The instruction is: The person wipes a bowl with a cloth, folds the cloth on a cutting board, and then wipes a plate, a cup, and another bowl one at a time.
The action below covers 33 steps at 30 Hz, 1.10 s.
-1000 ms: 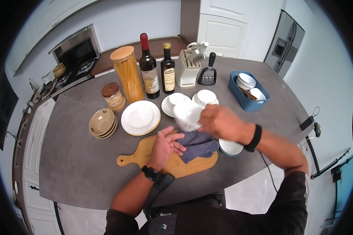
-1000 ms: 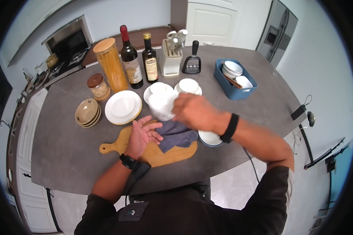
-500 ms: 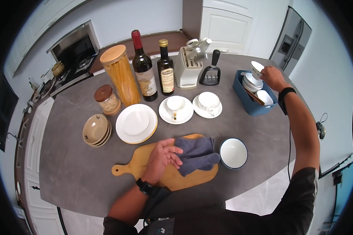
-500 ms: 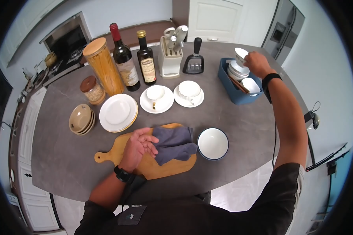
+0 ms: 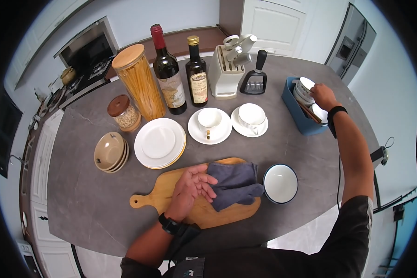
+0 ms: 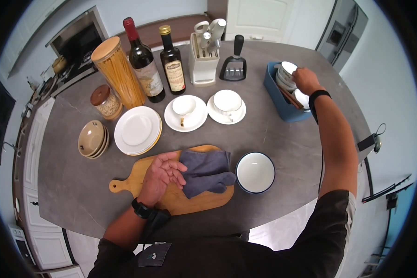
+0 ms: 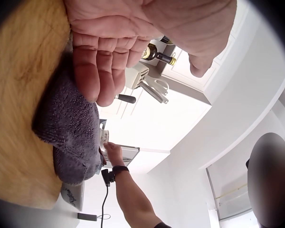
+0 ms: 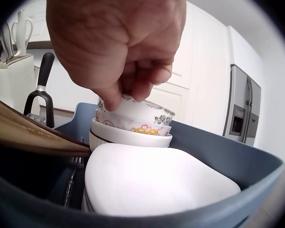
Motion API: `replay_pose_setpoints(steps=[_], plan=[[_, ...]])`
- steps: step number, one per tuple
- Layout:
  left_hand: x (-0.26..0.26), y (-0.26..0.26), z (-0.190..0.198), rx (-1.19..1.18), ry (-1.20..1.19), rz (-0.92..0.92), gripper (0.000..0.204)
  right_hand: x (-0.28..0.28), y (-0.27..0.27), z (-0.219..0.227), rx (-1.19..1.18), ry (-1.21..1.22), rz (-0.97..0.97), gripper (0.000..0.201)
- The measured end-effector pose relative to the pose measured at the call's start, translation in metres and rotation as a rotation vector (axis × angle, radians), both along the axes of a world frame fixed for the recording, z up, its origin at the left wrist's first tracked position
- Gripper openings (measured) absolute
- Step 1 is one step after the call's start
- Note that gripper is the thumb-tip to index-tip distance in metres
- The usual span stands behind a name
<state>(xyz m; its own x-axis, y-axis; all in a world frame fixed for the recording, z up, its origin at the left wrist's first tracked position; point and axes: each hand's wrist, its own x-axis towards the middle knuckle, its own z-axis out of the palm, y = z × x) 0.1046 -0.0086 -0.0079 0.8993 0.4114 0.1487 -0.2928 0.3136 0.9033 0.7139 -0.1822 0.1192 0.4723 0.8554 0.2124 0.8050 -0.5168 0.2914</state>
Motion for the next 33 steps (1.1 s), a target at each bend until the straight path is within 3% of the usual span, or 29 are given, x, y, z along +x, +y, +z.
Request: replay_pose_setpoints(steps=[10,13,15,18,20,22,23,26,28,29,31,33], plan=[[0.000,-0.001,0.002,-0.001,0.013,-0.013,0.079,0.005,-0.003,-0.009,-0.059,-0.039,-0.016,0.015],[0.001,-0.001,0.000,-0.014,0.023,-0.007,0.078,-0.037,-0.017,0.024,0.105,0.026,-0.053,0.015],[0.001,0.000,-0.001,-0.027,0.035,-0.011,0.077,-0.063,-0.031,0.043,0.237,0.000,0.042,0.017],[0.002,-0.001,-0.003,-0.063,0.036,-0.005,0.074,-0.128,-0.056,0.069,0.196,0.087,0.123,0.018],[0.002,-0.001,-0.003,-0.031,0.006,0.002,0.073,-0.174,-0.072,0.070,0.133,0.278,0.119,0.019],[0.002,-0.003,-0.004,-0.028,0.001,0.011,0.068,-0.215,-0.088,0.055,0.051,0.415,0.155,0.025],[0.002,-0.003,-0.003,-0.006,0.010,0.020,0.065,-0.237,-0.092,0.048,-0.041,0.482,0.070,0.032],[0.001,-0.006,0.002,0.011,0.003,0.034,0.058,-0.263,-0.108,-0.006,-0.126,0.468,0.122,0.040],[0.000,-0.006,0.001,0.007,0.031,0.042,0.056,-0.288,-0.108,-0.022,-0.187,0.640,0.050,0.042],[0.000,-0.006,0.002,0.007,0.023,0.050,0.056,-0.294,-0.108,-0.026,-0.189,0.631,0.056,0.042],[-0.001,-0.008,0.004,-0.009,0.036,0.042,0.054,-0.304,-0.108,-0.031,-0.106,0.936,-0.103,0.038],[-0.003,-0.010,0.005,0.003,0.023,0.050,0.053,-0.297,-0.113,-0.038,-0.059,0.946,-0.086,0.035]])
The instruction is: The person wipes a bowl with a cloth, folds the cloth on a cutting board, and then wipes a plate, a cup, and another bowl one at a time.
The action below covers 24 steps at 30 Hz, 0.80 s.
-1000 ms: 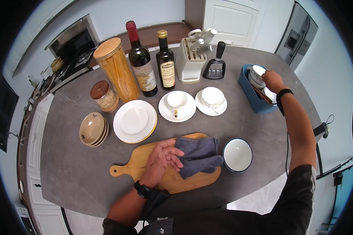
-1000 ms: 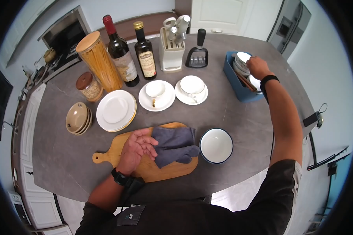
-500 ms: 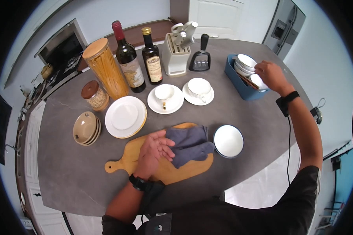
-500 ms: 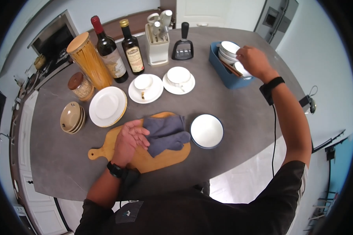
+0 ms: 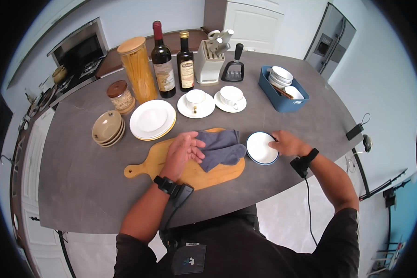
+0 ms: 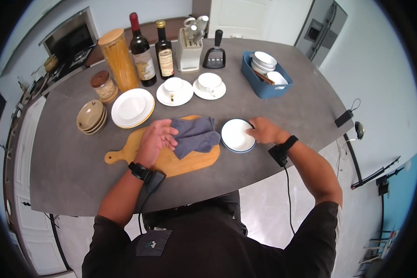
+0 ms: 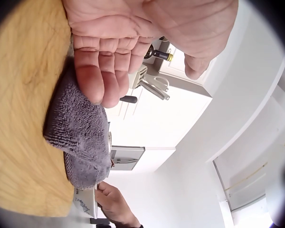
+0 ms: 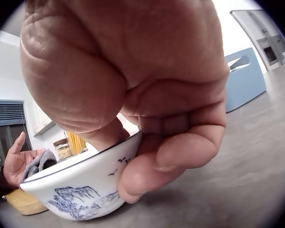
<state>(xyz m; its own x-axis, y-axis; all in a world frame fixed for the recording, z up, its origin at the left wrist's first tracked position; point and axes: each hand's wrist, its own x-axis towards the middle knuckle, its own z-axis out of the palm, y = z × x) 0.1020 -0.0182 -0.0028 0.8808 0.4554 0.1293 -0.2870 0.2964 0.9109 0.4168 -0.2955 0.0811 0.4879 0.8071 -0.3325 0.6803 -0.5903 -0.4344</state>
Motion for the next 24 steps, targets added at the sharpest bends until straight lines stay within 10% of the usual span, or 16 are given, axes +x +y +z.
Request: replay_pose_setpoints(steps=[9,15,24], plan=[[-0.002,-0.004,0.001,0.027,0.007,-0.067,0.063,-0.060,0.038,0.040,0.484,0.346,-0.111,0.033],[-0.007,-0.003,0.001,-0.133,-0.156,-0.287,0.087,-0.135,0.123,-0.002,0.368,0.415,0.043,0.034],[-0.012,0.008,0.017,-0.402,-0.183,-0.262,0.085,-0.145,0.102,-0.001,0.592,0.386,0.109,0.041]])
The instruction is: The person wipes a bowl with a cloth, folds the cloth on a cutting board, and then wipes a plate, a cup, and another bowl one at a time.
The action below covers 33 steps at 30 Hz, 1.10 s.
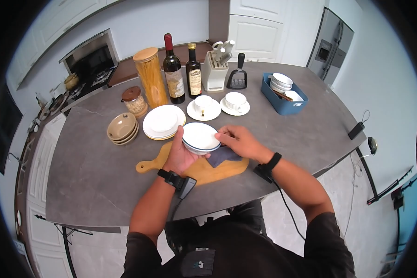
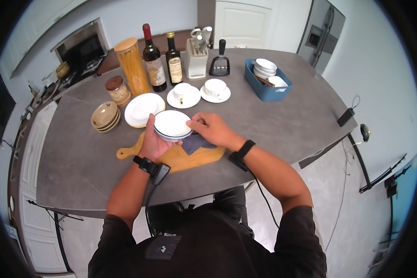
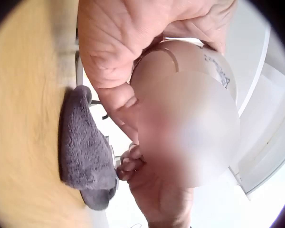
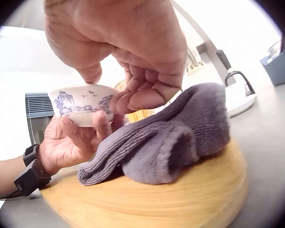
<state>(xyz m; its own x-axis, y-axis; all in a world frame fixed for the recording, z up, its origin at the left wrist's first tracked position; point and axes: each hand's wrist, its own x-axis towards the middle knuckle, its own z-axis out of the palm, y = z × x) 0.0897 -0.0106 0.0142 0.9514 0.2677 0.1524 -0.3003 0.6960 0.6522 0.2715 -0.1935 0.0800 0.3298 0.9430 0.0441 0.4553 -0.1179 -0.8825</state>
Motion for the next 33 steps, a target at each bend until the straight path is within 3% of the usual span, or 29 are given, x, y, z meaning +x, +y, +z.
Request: replay_pose_setpoints(steps=[2,4,5,7,9,11,12,14,17,23,25,27,29,33], plan=[[-0.002,0.003,0.009,-0.029,-0.014,0.037,0.086,0.004,-0.009,-0.001,0.131,0.035,-0.002,0.043],[-0.005,0.012,0.003,-0.082,-0.043,0.068,0.085,0.006,-0.019,-0.010,0.319,-0.452,0.085,0.045],[-0.006,0.012,0.002,-0.088,-0.034,0.088,0.085,0.006,-0.022,-0.017,0.317,-0.439,0.103,0.045],[-0.005,0.013,-0.002,-0.153,0.027,0.162,0.084,0.006,-0.023,-0.029,0.226,-0.811,0.235,0.051],[-0.005,0.015,-0.006,-0.167,0.002,0.155,0.082,0.012,-0.014,-0.039,0.273,-0.851,0.257,0.050],[-0.002,0.011,-0.008,-0.122,0.054,0.239,0.080,0.021,-0.001,-0.046,0.291,-0.667,0.042,0.042],[-0.002,0.011,-0.008,-0.109,0.049,0.247,0.079,0.028,0.002,-0.048,0.299,-0.661,0.057,0.042],[-0.002,0.016,-0.015,-0.127,0.059,0.241,0.079,0.033,0.009,-0.028,0.096,0.059,-0.232,0.033],[0.002,0.017,-0.018,-0.168,0.099,0.234,0.079,0.019,0.017,-0.004,0.234,0.231,-0.255,0.029],[0.001,0.011,-0.010,-0.037,0.108,0.208,0.099,-0.009,0.034,-0.020,0.409,0.107,-0.054,0.025],[-0.003,0.011,-0.008,0.067,0.152,0.148,0.107,-0.005,0.040,-0.027,0.683,-0.185,-0.037,0.024],[-0.004,0.008,-0.004,0.073,0.186,0.176,0.108,-0.004,0.042,-0.036,0.710,-0.120,0.027,0.027],[-0.001,0.004,-0.001,0.088,0.213,0.120,0.110,-0.007,0.033,-0.035,0.539,0.545,0.070,0.034],[0.001,-0.005,0.003,0.144,0.249,0.159,0.111,0.001,0.037,-0.051,0.514,0.628,0.048,0.031]])
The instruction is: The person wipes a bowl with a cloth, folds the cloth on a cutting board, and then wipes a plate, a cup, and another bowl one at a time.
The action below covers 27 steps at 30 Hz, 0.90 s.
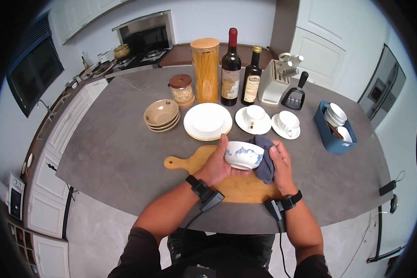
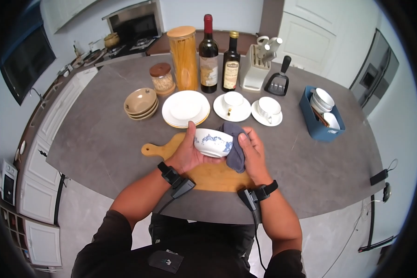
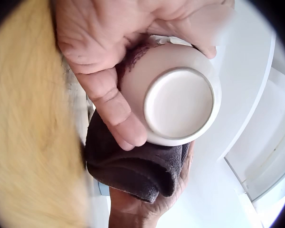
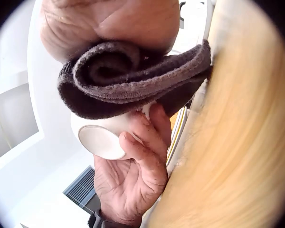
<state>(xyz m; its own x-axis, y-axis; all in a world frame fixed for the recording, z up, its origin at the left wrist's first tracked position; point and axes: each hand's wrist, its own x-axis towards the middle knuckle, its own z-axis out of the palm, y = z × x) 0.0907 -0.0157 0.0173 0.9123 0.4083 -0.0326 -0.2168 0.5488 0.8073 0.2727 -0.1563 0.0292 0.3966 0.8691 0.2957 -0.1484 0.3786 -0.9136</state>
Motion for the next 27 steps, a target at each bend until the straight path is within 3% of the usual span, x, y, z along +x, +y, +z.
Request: replay_pose_setpoints(steps=[4,7,9,13,18,21,25,27], plan=[[0.000,0.001,-0.008,0.080,0.021,-0.007,0.104,0.001,0.001,-0.004,-0.011,0.067,-0.011,0.029],[0.001,-0.004,-0.015,0.171,0.075,-0.023,0.101,0.000,0.001,-0.016,-0.025,0.043,-0.128,0.028],[0.001,-0.009,-0.016,0.365,0.158,-0.002,0.103,-0.006,-0.002,-0.015,-0.021,-0.035,-0.295,0.031],[0.006,-0.020,-0.012,0.454,0.199,-0.003,0.097,-0.008,-0.008,-0.006,-0.019,0.039,-0.359,0.033],[0.017,-0.035,-0.017,0.651,0.044,0.407,0.057,-0.004,-0.009,-0.010,-0.016,0.207,-0.288,0.034],[0.010,-0.035,-0.013,0.612,0.074,0.409,0.042,-0.007,-0.007,-0.014,-0.051,0.167,-0.228,0.033],[0.007,-0.040,-0.003,0.520,0.024,0.400,0.040,-0.015,-0.007,-0.004,-0.078,0.242,-0.178,0.037],[0.009,-0.044,-0.003,0.291,-0.017,0.344,0.037,-0.011,-0.007,-0.004,-0.106,0.384,-0.132,0.042]])
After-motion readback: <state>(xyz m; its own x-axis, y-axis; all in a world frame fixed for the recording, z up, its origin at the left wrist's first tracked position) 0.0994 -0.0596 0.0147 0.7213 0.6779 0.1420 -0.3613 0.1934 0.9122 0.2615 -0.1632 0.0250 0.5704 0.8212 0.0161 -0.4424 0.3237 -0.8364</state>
